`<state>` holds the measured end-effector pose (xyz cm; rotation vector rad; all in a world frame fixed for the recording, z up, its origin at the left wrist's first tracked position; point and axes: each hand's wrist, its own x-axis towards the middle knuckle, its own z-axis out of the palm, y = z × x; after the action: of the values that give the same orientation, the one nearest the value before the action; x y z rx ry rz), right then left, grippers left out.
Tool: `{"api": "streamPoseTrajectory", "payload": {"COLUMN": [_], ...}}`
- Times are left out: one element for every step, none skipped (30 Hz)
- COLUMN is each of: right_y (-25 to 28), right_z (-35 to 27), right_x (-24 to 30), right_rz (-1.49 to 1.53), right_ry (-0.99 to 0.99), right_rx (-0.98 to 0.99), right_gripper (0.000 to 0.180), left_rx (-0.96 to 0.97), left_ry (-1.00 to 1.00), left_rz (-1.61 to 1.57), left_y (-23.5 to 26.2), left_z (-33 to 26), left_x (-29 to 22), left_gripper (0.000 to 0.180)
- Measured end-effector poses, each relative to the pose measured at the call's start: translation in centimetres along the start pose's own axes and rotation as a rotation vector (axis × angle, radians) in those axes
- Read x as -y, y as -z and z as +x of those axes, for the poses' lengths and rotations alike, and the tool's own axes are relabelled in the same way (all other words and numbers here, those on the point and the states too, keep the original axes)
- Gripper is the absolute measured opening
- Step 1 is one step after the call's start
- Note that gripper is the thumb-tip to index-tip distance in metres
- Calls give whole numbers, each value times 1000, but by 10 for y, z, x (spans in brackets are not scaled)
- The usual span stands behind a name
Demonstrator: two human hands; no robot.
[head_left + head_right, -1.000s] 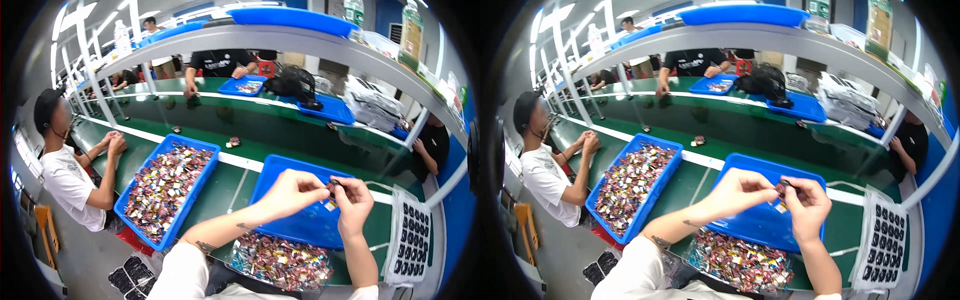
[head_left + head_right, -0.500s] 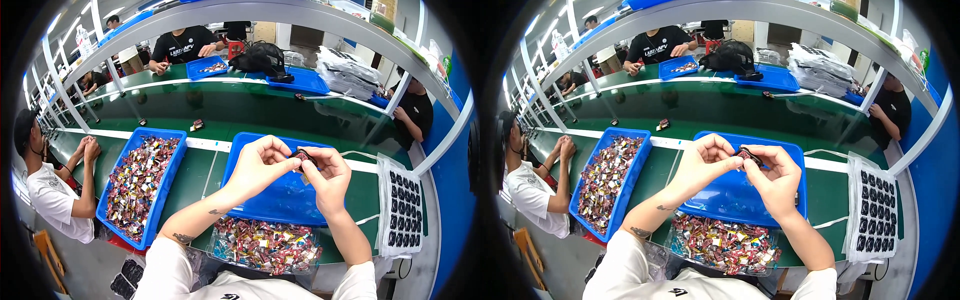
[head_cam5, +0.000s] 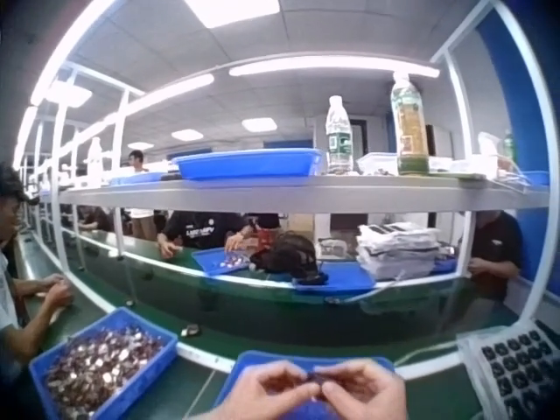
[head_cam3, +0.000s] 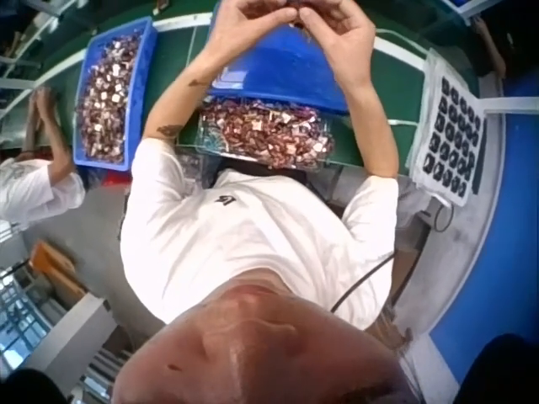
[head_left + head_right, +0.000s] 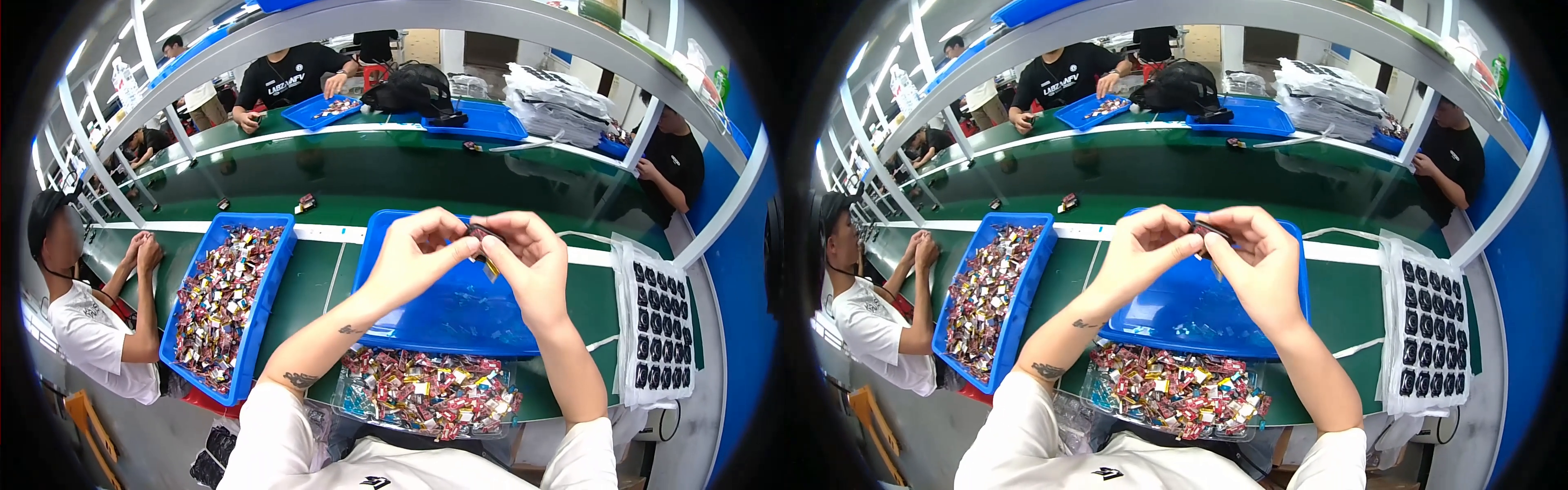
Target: Assembling components of a smart watch or similar electronic device at a factory workstation.
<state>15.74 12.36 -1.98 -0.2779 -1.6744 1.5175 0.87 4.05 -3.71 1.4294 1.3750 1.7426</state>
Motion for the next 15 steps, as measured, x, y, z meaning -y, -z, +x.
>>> {"api": "streamPoseTrajectory", "payload": {"right_y": [2,11,20,25,31,33,35,35,33,33,32,36,37,37,36], "right_z": [3,4,4,5,6,8,9,9,9,10,10,11,12,12,13], "right_x": [6,10,13,19,23,25,27,29,31,32,31,28,26,27,27], "right_rz": [-74,-138,-203,-196,-207,-185,-169,-152,-157,-173,-188,-206,-207,-206,-197], "right_ry": [66,85,101,99,133,159,180,218,232,254,273,294,303,310,316], "right_rx": [-1,-40,-79,-91,-114,-102,-93,-108,-107,-101,-93,-93,-79,-65,-47], "right_gripper": [23,25,28,30,27,25,23,19,18,17,16,14,12,11,11], "left_rx": [-20,-20,-19,-49,-71,-93,-108,-114,-127,-106,-84,-63,-47,-44,-45], "left_ry": [50,85,123,206,288,289,292,321,352,398,446,513,581,651,725], "left_rz": [-38,-48,-59,11,73,183,287,377,473,561,649,746,850,917,989], "left_y": [1,3,6,14,20,28,35,42,51,59,64,55,49,51,56], "left_z": [6,16,29,42,59,73,88,105,118,130,138,144,147,152,156], "left_x": [-4,-4,-4,-1,10,25,46,73,98,116,130,134,134,138,144], "left_gripper": [12,12,13,14,16,18,20,22,24,26,29,31,33,34,35]}}
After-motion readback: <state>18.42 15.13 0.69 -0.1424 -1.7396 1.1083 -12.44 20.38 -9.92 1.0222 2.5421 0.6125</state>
